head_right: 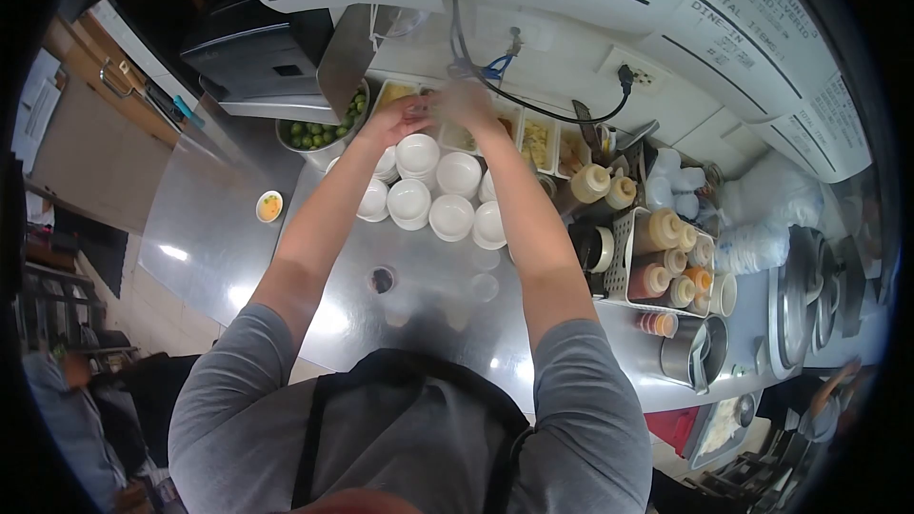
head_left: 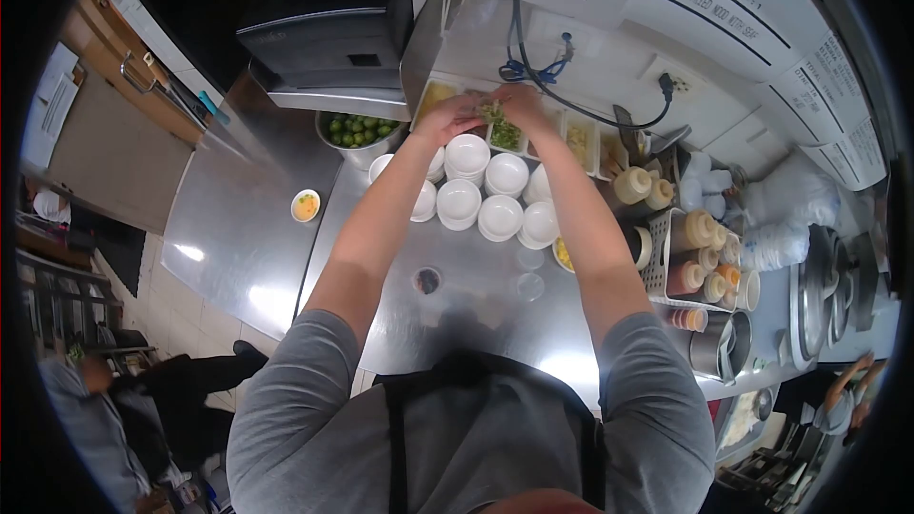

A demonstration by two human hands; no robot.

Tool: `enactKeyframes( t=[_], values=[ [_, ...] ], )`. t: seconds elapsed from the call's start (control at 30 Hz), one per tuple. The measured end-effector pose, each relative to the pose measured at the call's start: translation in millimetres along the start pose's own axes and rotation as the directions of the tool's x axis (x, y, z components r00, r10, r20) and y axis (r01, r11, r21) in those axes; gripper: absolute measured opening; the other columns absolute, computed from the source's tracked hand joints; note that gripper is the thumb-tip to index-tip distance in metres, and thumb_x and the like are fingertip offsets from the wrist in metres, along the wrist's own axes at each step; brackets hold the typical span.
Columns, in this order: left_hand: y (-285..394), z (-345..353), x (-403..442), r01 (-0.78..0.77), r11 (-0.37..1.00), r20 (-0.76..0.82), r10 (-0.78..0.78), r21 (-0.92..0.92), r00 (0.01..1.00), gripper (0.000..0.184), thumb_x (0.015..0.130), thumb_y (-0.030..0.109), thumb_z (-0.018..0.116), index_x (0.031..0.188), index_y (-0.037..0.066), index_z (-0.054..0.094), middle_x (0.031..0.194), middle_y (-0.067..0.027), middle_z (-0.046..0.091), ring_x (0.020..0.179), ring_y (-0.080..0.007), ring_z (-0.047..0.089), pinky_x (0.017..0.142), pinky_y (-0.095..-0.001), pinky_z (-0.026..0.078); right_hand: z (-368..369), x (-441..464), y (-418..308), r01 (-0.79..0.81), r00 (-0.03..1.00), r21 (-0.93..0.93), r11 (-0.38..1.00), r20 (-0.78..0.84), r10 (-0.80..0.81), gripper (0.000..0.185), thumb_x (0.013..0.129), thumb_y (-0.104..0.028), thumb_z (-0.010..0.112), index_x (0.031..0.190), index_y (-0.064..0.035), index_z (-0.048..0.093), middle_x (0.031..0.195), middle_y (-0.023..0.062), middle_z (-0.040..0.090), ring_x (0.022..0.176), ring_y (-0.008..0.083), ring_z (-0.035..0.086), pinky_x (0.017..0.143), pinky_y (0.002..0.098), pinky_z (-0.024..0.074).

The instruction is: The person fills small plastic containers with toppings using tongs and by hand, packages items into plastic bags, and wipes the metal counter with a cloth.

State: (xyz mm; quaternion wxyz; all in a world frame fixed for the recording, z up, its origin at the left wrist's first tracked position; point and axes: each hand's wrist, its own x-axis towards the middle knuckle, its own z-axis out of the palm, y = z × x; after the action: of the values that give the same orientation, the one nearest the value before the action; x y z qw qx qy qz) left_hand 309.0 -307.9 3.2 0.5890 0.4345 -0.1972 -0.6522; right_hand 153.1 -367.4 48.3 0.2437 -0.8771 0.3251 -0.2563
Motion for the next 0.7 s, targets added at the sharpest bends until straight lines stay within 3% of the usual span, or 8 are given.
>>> enactKeyframes(
  t=[0.07,0.1,0.17,0.3,0.47,0.6,0.67,0.7],
  values=[
    [-2,-13,2,-0.1,0.993,0.069,0.097,0.055,0.993,0.028,0.087,0.013,0.047,0.107,-0.006,0.047,0.103,-0.0222,0.05,0.091,-0.0286,0.055,0.082,-0.0337,0.052,-1,-5,-3,-0.195,0.98,-0.224,0.955,-0.077,0.182,0.018,0.068,-0.008,0.054,0.079,-0.0076,0.067,0.083,0.0156,0.063,0.081,0.031,0.06,0.072,0.0365,0.0473],
    [-1,-15,1,-0.099,0.993,0.067,0.095,0.056,0.993,0.028,0.087,0.013,0.047,0.107,-0.006,0.047,0.103,-0.0222,0.05,0.091,-0.0286,0.055,0.082,-0.0337,0.052,3,-7,0,-0.195,0.98,-0.221,0.955,-0.076,0.183,0.018,0.068,-0.008,0.054,0.079,-0.0076,0.067,0.083,0.0156,0.063,0.081,0.031,0.06,0.072,0.0365,0.0473],
    [0,-17,-1,-0.087,0.995,0.046,0.085,0.042,0.995,0.031,0.087,0.015,0.048,0.11,-0.006,0.046,0.106,-0.0219,0.049,0.095,-0.0285,0.053,0.085,-0.0345,0.05,12,-14,7,-0.182,0.97,-0.268,0.946,0.11,0.218,0.015,0.069,-0.009,0.054,0.077,-0.0055,0.066,0.083,0.0162,0.063,0.082,0.0324,0.06,0.074,0.0389,0.0471],
    [3,-13,-8,-0.045,0.998,0.007,0.045,0.033,0.999,0.032,0.087,0.016,0.049,0.111,-0.005,0.046,0.107,-0.0212,0.048,0.097,-0.028,0.052,0.087,-0.0354,0.048,10,-30,-20,-0.135,0.979,-0.189,0.973,0.129,0.16,0.015,0.069,-0.011,0.054,0.074,-0.0035,0.065,0.082,0.0172,0.062,0.08,0.033,0.06,0.072,0.0399,0.0475],
    [-1,-19,-6,-0.071,0.995,0.019,0.07,0.065,0.997,0.033,0.087,0.019,0.05,0.111,-0.003,0.047,0.105,-0.0201,0.048,0.098,-0.0266,0.052,0.087,-0.035,0.048,33,-7,46,-0.126,0.988,-0.448,0.885,0.028,0.155,0.015,0.066,-0.006,0.058,0.078,-0.002,0.066,0.081,0.0177,0.062,0.075,0.0302,0.061,0.069,0.0364,0.048],
    [0,-12,-4,-0.009,0.993,0.04,0.005,0.119,0.999,0.033,0.087,0.02,0.05,0.11,-0.003,0.048,0.107,-0.0203,0.048,0.1,-0.0265,0.051,0.087,-0.0359,0.047,16,-3,26,-0.187,0.982,-0.197,0.962,-0.024,0.186,0.018,0.067,-0.003,0.057,0.081,-0.0031,0.066,0.08,0.0174,0.063,0.073,0.0285,0.061,0.067,0.0332,0.0471],
    [2,-7,-3,0.0,0.993,0.066,-0.008,0.118,0.998,0.033,0.087,0.021,0.05,0.11,-0.003,0.049,0.109,-0.0211,0.047,0.102,-0.0278,0.05,0.088,-0.0373,0.046,26,2,27,0.025,0.994,-0.055,0.998,-0.101,-0.031,0.018,0.067,-0.002,0.056,0.081,-0.0038,0.067,0.075,0.0165,0.063,0.07,0.0284,0.061,0.065,0.0323,0.0466],
    [3,-5,-4,-0.001,0.993,0.066,-0.007,0.118,0.998,0.033,0.087,0.021,0.05,0.11,-0.003,0.049,0.109,-0.0211,0.047,0.102,-0.0278,0.05,0.088,-0.0373,0.046,28,4,29,0.026,0.994,-0.055,0.998,-0.102,-0.031,0.018,0.067,-0.002,0.056,0.081,-0.0038,0.067,0.075,0.0165,0.063,0.07,0.0284,0.061,0.065,0.0323,0.0466]
  ],
)
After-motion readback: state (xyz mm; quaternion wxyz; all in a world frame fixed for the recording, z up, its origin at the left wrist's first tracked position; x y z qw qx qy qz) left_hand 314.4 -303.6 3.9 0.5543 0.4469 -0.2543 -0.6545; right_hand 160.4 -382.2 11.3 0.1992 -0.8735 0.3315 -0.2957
